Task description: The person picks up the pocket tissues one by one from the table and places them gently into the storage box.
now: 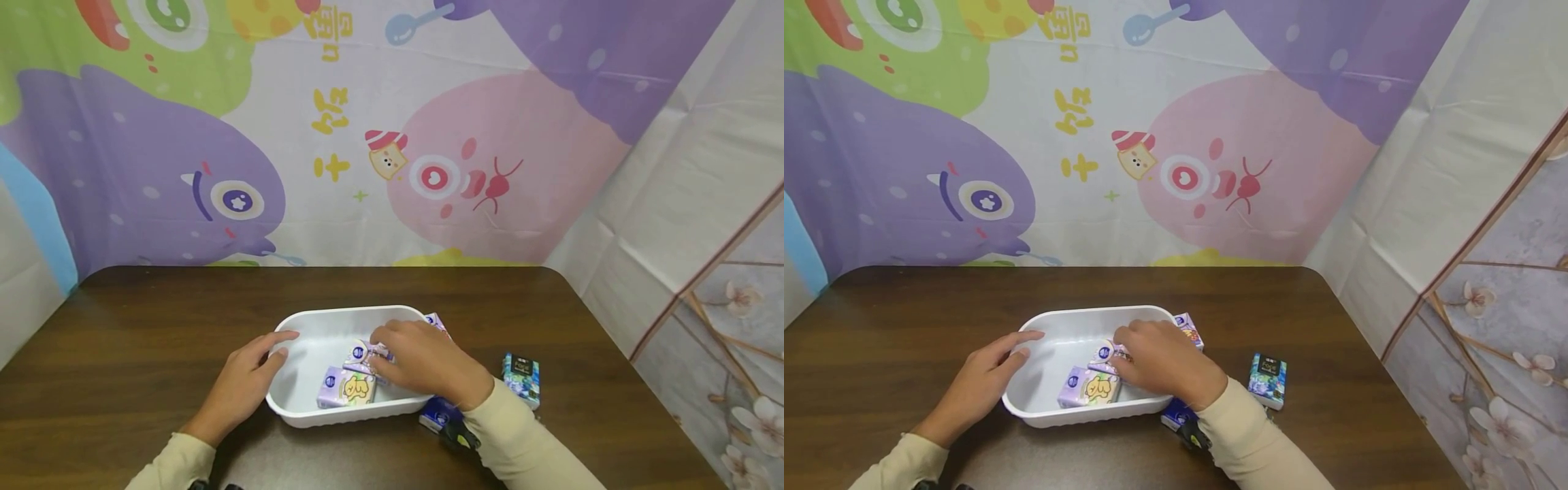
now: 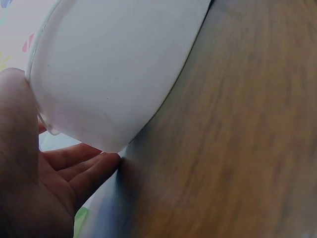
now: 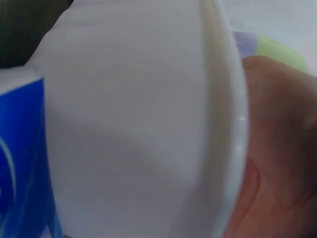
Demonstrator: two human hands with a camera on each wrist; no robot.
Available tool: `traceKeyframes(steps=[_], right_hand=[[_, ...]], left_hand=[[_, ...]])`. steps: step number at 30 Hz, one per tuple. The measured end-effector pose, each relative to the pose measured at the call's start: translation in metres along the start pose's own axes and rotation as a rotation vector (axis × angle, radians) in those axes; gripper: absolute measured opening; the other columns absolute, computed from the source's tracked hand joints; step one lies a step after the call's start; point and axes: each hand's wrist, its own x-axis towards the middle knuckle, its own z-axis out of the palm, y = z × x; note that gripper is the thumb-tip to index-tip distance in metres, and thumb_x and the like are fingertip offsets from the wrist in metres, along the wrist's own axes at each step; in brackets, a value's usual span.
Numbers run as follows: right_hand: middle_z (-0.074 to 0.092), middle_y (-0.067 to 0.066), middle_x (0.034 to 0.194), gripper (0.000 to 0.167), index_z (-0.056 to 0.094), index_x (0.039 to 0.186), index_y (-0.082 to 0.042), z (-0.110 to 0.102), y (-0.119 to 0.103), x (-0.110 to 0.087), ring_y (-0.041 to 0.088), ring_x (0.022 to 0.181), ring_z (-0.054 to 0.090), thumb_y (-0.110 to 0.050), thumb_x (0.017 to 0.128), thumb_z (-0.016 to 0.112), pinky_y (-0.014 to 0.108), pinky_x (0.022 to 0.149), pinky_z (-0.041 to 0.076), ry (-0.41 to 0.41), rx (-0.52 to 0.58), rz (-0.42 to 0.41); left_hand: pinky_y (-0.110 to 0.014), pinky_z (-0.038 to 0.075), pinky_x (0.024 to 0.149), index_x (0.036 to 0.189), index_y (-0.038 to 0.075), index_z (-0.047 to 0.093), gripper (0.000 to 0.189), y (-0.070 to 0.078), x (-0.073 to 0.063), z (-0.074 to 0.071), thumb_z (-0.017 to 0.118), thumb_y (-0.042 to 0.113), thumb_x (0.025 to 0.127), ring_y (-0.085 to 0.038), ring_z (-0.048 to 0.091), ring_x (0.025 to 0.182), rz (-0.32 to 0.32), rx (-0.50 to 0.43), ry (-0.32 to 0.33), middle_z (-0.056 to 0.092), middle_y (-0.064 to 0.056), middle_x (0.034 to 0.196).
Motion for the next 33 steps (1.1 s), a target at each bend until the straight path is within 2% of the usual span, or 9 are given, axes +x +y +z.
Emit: traceKeyframes(steps=[9,19,26,33], right_hand=[[0.070,0.000,0.101,0.030,0.074,0.111,-0.011,-0.008,0.001,-0.013,0.015,0.090,0.065,-0.035,0.095,0.066,0.034,0.083,0.054,0.037,-0.020,-0.038],[0.071,-0.001,0.101,0.025,0.075,0.107,-0.013,-0.009,0.010,-0.031,0.014,0.093,0.066,-0.033,0.095,0.066,0.035,0.083,0.054,0.088,-0.029,-0.042],[0.070,-0.004,0.098,0.021,0.074,0.104,-0.015,-0.012,0.014,-0.042,0.013,0.089,0.065,-0.031,0.094,0.066,0.035,0.080,0.053,0.134,-0.058,-0.040],[0.069,-0.004,0.099,0.019,0.073,0.102,-0.015,-0.012,0.018,-0.050,0.015,0.093,0.065,-0.030,0.092,0.067,0.036,0.084,0.052,0.166,-0.075,-0.035]], left_hand=[[-0.056,0.040,0.103,0.130,0.016,0.066,0.030,-0.001,0.000,0.000,0.055,0.019,0.103,-0.034,0.052,0.129,-0.003,0.001,-0.003,0.059,-0.015,0.137],[-0.055,0.041,0.102,0.129,0.016,0.067,0.029,0.001,0.000,0.000,0.055,0.017,0.103,-0.035,0.053,0.127,-0.002,0.003,0.001,0.060,-0.016,0.136],[-0.055,0.040,0.102,0.130,0.015,0.066,0.030,0.001,0.000,0.001,0.054,0.017,0.103,-0.035,0.053,0.127,0.004,-0.002,-0.004,0.060,-0.016,0.136],[-0.056,0.040,0.103,0.131,0.015,0.066,0.030,0.001,0.000,0.000,0.054,0.018,0.103,-0.035,0.051,0.129,-0.007,-0.001,-0.009,0.059,-0.016,0.138]])
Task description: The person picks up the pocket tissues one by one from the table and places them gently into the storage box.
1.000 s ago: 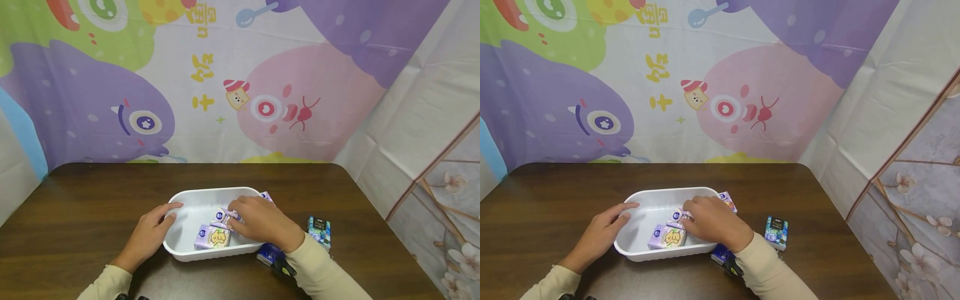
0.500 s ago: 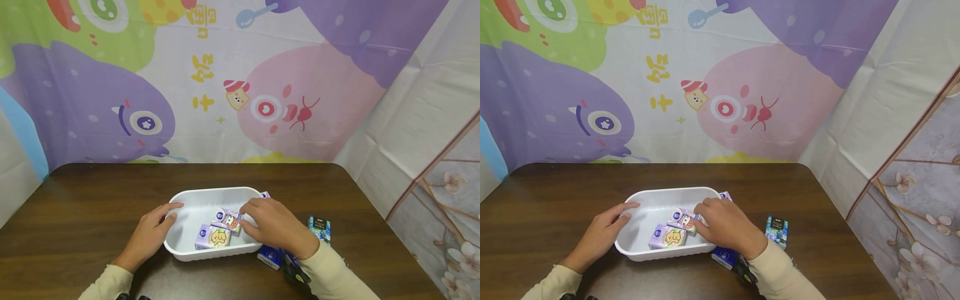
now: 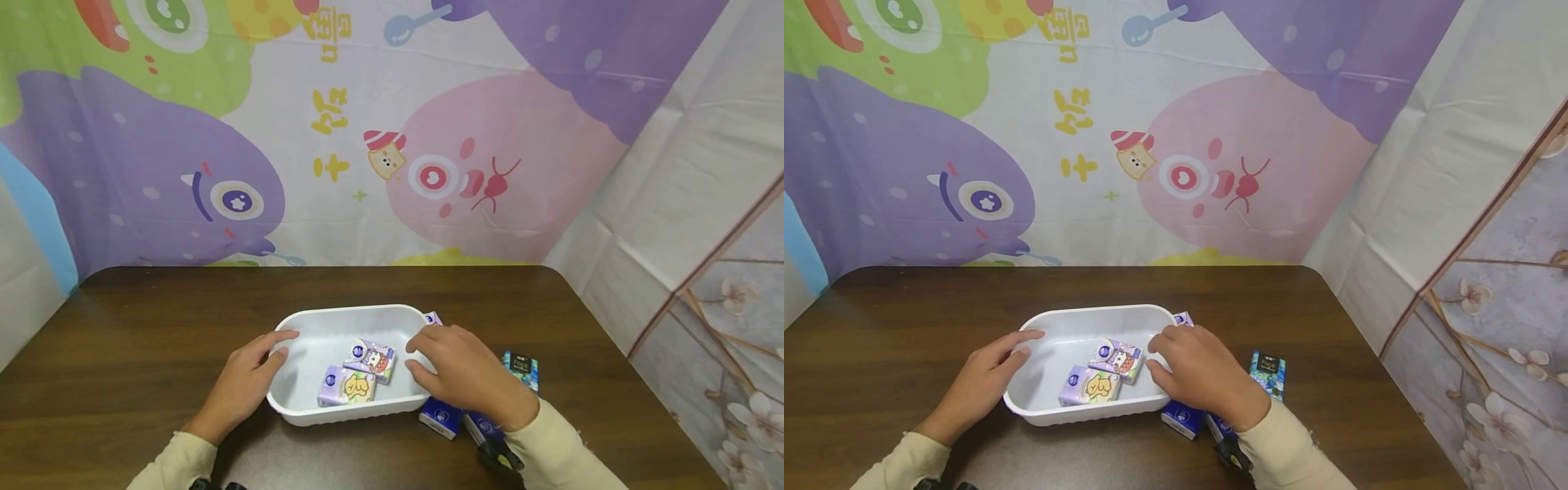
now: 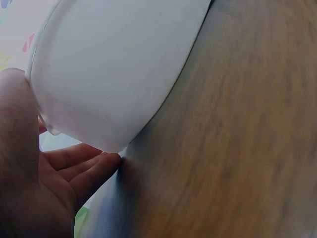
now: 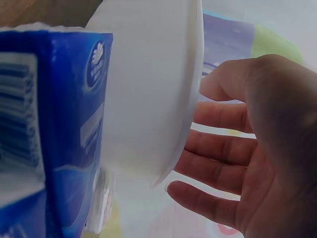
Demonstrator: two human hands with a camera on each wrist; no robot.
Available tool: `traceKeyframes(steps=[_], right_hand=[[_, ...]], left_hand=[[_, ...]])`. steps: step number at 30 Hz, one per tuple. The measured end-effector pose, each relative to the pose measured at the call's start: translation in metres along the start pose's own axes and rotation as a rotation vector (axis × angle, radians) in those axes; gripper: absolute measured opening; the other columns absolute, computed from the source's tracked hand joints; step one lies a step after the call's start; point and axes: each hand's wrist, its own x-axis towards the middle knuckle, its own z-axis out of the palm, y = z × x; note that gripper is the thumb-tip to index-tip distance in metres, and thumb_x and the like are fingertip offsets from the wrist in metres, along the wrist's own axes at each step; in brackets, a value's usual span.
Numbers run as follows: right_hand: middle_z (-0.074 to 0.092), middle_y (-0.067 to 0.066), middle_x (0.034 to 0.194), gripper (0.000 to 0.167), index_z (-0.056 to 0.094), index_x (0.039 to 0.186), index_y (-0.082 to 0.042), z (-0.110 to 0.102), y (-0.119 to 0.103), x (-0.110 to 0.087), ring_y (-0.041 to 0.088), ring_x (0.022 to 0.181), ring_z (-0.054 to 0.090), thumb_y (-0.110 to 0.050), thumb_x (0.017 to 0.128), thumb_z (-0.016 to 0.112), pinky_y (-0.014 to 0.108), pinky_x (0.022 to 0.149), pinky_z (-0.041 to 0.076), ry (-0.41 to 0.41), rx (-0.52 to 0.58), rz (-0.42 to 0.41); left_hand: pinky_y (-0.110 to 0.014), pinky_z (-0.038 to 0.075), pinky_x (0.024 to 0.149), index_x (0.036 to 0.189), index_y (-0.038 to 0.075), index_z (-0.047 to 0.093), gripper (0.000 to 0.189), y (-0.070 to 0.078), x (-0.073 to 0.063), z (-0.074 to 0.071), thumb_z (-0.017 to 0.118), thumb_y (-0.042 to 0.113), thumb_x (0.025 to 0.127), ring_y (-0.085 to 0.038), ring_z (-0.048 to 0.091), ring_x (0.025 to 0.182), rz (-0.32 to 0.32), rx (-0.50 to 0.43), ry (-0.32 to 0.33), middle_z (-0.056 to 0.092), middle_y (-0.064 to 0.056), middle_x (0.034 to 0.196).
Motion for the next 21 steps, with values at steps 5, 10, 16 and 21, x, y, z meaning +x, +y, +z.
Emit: traceKeyframes(steps=[5,10,16,21], right_hand=[[0.069,-0.003,0.098,0.019,0.074,0.101,-0.015,0.001,0.002,-0.004,0.015,0.091,0.066,-0.031,0.092,0.068,0.037,0.083,0.053,-0.001,-0.009,0.011],[0.069,-0.005,0.098,0.019,0.073,0.101,-0.016,0.000,0.002,-0.008,0.014,0.090,0.065,-0.031,0.092,0.068,0.036,0.082,0.053,-0.003,-0.016,0.023],[0.069,-0.004,0.099,0.019,0.072,0.100,-0.015,-0.004,0.004,-0.012,0.016,0.092,0.066,-0.032,0.093,0.068,0.037,0.085,0.053,0.026,-0.011,0.027],[0.069,-0.004,0.097,0.017,0.071,0.098,-0.015,-0.007,0.008,-0.014,0.015,0.090,0.065,-0.031,0.093,0.067,0.036,0.083,0.053,0.036,-0.011,0.035]], left_hand=[[-0.055,0.039,0.103,0.130,0.016,0.066,0.030,-0.001,-0.001,0.000,0.054,0.018,0.103,-0.034,0.051,0.129,0.000,0.002,0.004,0.059,-0.015,0.138],[-0.054,0.039,0.103,0.129,0.016,0.067,0.029,-0.001,-0.001,0.001,0.055,0.017,0.103,-0.034,0.052,0.128,0.013,-0.001,0.006,0.060,-0.015,0.136],[-0.054,0.039,0.104,0.129,0.015,0.067,0.029,-0.001,-0.001,0.002,0.055,0.016,0.102,-0.034,0.052,0.129,0.015,-0.009,0.011,0.060,-0.015,0.136],[-0.054,0.038,0.105,0.129,0.014,0.067,0.029,-0.002,-0.001,0.002,0.056,0.017,0.102,-0.034,0.051,0.130,0.015,-0.014,0.018,0.060,-0.014,0.136]])
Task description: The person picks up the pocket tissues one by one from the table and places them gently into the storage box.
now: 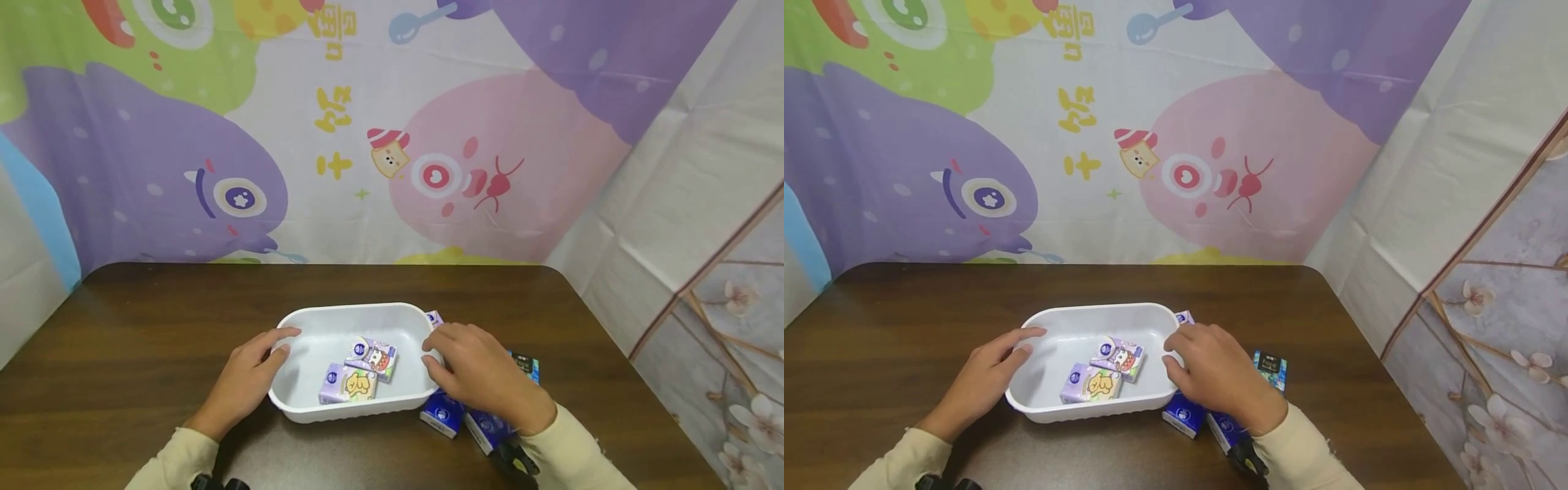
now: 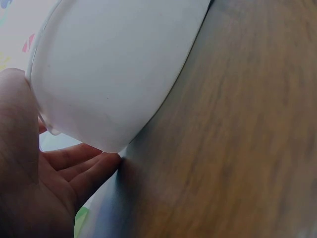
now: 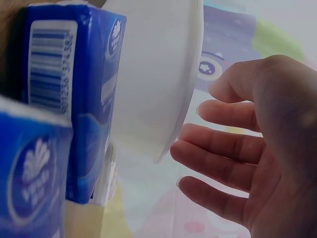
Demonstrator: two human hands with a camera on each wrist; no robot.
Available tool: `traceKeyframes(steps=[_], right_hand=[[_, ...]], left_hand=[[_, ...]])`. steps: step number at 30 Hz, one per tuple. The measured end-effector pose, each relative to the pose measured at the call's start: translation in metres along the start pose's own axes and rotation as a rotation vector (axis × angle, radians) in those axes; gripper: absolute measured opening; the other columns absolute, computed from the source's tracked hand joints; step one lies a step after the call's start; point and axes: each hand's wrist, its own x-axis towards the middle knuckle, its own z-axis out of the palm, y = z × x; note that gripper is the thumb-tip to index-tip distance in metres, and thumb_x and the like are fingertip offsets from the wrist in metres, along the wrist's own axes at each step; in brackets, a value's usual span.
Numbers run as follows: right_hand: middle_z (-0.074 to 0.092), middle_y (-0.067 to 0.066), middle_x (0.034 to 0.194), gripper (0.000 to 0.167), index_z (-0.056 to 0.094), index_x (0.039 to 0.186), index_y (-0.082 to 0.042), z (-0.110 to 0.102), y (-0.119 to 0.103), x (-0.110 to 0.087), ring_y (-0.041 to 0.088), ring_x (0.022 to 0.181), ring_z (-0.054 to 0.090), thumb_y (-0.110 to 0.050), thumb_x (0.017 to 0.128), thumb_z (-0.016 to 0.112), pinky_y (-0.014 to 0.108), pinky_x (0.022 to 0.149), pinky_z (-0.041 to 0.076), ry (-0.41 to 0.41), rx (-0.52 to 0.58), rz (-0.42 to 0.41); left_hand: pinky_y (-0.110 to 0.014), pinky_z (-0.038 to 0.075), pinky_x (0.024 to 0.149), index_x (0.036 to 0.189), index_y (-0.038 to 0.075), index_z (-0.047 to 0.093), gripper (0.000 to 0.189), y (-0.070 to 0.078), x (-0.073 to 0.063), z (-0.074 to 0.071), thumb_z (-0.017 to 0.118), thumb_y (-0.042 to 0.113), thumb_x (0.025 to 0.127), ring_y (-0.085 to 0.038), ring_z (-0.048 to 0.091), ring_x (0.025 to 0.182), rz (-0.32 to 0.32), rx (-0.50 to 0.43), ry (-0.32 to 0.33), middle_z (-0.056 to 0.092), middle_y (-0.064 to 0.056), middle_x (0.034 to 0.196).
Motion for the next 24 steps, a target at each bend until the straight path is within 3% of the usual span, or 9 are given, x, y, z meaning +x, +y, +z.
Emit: traceKeyframes(steps=[15,24], right_hand=[[0.067,-0.005,0.094,0.011,0.071,0.096,-0.016,0.001,0.012,-0.007,0.011,0.083,0.062,-0.026,0.092,0.068,0.035,0.076,0.054,0.035,0.022,-0.016],[0.071,-0.003,0.099,0.015,0.074,0.100,-0.014,0.004,0.023,-0.008,0.014,0.090,0.067,-0.026,0.091,0.072,0.037,0.081,0.055,0.005,0.020,0.084]], left_hand=[[-0.054,0.039,0.104,0.130,0.014,0.066,0.030,0.001,0.000,-0.001,0.055,0.017,0.102,-0.034,0.052,0.129,-0.009,0.007,-0.004,0.060,-0.015,0.137],[-0.056,0.038,0.105,0.131,0.015,0.066,0.030,0.001,0.001,-0.001,0.054,0.018,0.103,-0.035,0.050,0.131,-0.016,0.011,-0.016,0.058,-0.015,0.138]])
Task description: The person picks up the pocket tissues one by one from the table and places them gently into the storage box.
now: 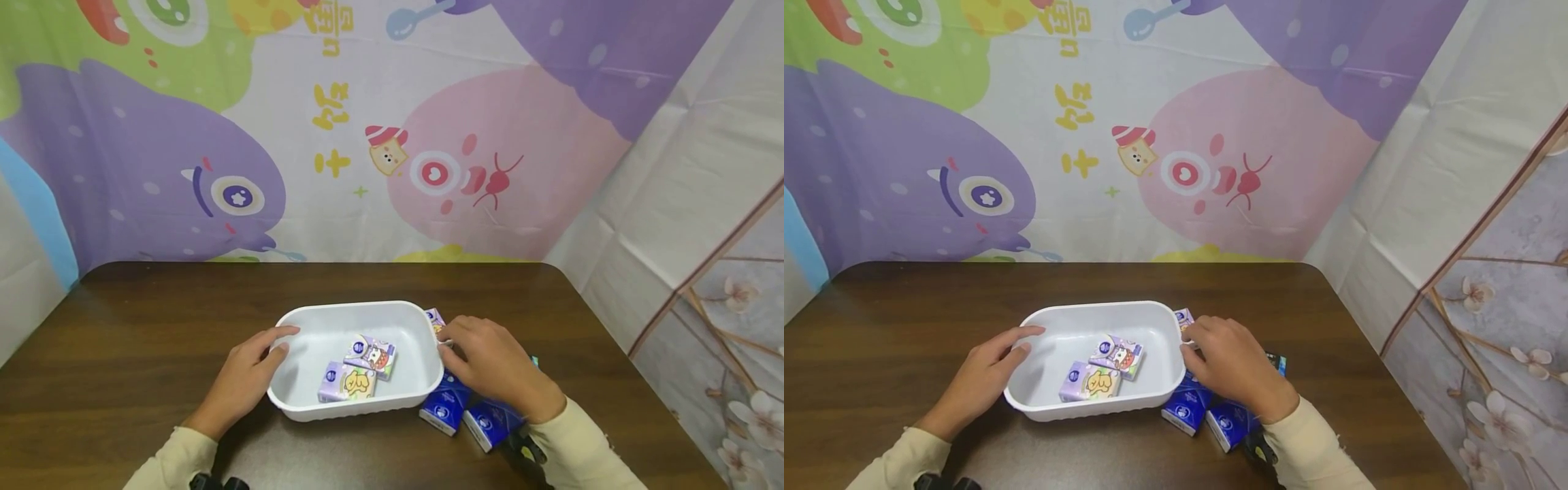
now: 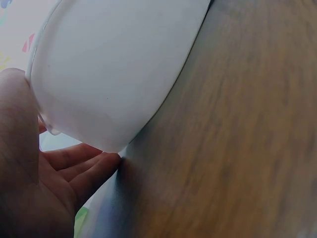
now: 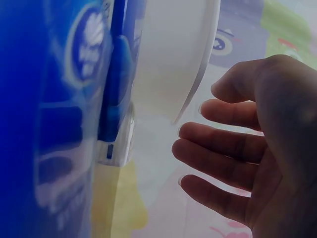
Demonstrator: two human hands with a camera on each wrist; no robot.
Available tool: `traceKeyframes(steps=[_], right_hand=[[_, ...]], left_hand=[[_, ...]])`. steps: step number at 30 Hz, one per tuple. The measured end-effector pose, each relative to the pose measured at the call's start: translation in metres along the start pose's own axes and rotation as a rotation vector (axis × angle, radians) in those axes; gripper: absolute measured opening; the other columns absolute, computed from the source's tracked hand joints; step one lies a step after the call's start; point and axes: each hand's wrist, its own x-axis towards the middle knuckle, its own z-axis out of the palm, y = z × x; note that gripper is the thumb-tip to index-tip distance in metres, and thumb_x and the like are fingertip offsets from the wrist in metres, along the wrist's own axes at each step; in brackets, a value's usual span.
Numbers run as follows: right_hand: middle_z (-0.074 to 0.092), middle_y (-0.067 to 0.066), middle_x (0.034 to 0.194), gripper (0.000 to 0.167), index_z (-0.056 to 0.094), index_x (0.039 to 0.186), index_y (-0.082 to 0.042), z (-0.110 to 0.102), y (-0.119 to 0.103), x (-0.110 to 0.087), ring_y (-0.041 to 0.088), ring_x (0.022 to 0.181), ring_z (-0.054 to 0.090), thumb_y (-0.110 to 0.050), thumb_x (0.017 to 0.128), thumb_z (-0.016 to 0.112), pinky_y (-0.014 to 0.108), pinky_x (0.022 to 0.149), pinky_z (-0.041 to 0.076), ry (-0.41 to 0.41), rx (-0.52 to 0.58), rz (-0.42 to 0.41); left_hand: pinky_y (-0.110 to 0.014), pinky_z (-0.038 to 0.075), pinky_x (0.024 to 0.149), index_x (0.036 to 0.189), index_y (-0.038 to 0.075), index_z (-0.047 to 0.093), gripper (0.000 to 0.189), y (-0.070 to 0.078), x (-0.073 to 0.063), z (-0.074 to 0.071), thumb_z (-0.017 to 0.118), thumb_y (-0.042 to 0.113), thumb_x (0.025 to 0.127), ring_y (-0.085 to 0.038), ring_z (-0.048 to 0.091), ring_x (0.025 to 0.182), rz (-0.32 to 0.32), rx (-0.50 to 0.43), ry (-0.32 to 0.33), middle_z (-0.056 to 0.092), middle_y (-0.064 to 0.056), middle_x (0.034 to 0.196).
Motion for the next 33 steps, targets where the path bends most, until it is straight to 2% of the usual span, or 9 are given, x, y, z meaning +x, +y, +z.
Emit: traceKeyframes(steps=[5,14,22,33], right_hand=[[0.072,-0.002,0.101,0.019,0.075,0.103,-0.014,0.001,0.004,0.000,0.016,0.092,0.068,-0.029,0.092,0.071,0.038,0.082,0.056,-0.033,0.005,0.041],[0.070,-0.002,0.100,0.021,0.075,0.104,-0.013,0.006,0.014,-0.002,0.016,0.089,0.067,-0.031,0.093,0.070,0.038,0.080,0.056,-0.044,0.002,0.076],[0.069,0.001,0.103,0.029,0.073,0.110,-0.012,0.010,0.020,-0.003,0.018,0.089,0.066,-0.036,0.093,0.070,0.040,0.081,0.056,-0.141,0.009,0.160],[0.066,0.001,0.107,0.035,0.070,0.117,-0.013,0.014,0.023,-0.002,0.015,0.092,0.063,-0.038,0.093,0.069,0.040,0.085,0.055,-0.240,0.041,0.204]], left_hand=[[-0.057,0.037,0.106,0.131,0.014,0.066,0.031,0.000,0.000,-0.001,0.054,0.019,0.103,-0.036,0.049,0.132,-0.008,-0.001,-0.008,0.057,-0.016,0.140],[-0.057,0.037,0.106,0.130,0.014,0.066,0.030,0.001,0.001,-0.001,0.054,0.018,0.103,-0.036,0.049,0.132,-0.008,0.003,-0.005,0.058,-0.017,0.139],[-0.059,0.036,0.107,0.132,0.014,0.065,0.031,0.003,0.003,-0.002,0.053,0.019,0.103,-0.037,0.047,0.134,-0.017,0.006,-0.019,0.056,-0.017,0.141],[-0.054,0.039,0.103,0.129,0.014,0.066,0.029,-0.001,-0.001,-0.002,0.054,0.018,0.103,-0.034,0.052,0.128,0.007,0.011,0.004,0.059,-0.015,0.137]])
